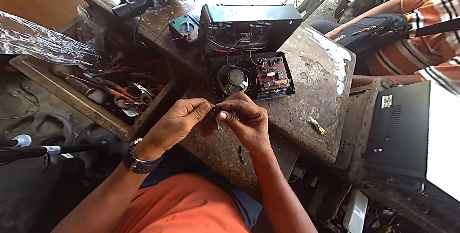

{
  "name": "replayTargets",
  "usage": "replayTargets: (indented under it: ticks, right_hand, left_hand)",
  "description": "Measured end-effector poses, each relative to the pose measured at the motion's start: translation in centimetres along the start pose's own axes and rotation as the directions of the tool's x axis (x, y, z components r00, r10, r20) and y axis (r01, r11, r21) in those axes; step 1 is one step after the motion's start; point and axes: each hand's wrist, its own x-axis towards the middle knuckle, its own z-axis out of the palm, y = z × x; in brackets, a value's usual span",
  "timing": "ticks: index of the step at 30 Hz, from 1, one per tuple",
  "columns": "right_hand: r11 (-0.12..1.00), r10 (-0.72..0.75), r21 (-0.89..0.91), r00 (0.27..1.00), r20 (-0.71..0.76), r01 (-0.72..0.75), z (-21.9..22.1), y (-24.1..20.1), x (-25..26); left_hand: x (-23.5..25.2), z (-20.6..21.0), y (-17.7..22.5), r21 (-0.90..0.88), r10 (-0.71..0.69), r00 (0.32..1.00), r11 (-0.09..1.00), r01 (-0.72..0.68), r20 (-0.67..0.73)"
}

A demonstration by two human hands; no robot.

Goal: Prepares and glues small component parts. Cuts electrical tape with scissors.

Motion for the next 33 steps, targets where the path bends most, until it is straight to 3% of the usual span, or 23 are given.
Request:
replayTargets:
  ticks: [4,8,14,18,23,27,33]
  right_hand:
    - [0.999,-0.021,-0.038,1.000,-0.008,0.020,0.5,0.1,-0.1]
    - [0.995,-0.021,-0.095,0.999,0.040,0.024,1.2,-0.1,-0.2]
    - [0.963,0.044,-0.270,0.992,0.117,-0.011,1.2,-0.7,0.2]
    - [0.940,0.093,-0.335,0.992,0.081,-0.061,1.3,-2.3,0.7]
    - [0.922,0.192,-0.367,0.969,0.156,-0.124,4.1,-3.2,0.5]
    - [0.832,0.272,-0.533,0.950,0.154,-0.152,7.8,-1.8,0.9]
    - [0.665,0.292,-0.747,0.918,0.270,0.008,12.0,2.1,5.3]
  left_hand:
    - [-1.0,0.6,0.0,0.164,0.152,0.984,0.977,-0.135,-0.093]
    - [-2.0,0.5,-0.6,0.202,0.253,0.960,0.953,-0.227,-0.118]
    - [-3.4,-0.7,-1.7,-0.031,0.169,0.982,0.985,-0.172,-0.089]
    - [-4.6,-1.7,-2.1,-0.065,0.122,0.988,0.990,-0.128,-0.092]
    - [-6.9,-4.1,-2.0,0.014,0.088,0.992,0.996,-0.087,-0.096]
    - [-9.0,-6.1,-2.0,0.069,0.113,0.979,0.992,-0.103,-0.170]
    - [-11.7,-9.8,-1.6,0.152,0.186,0.934,0.978,-0.146,-0.304]
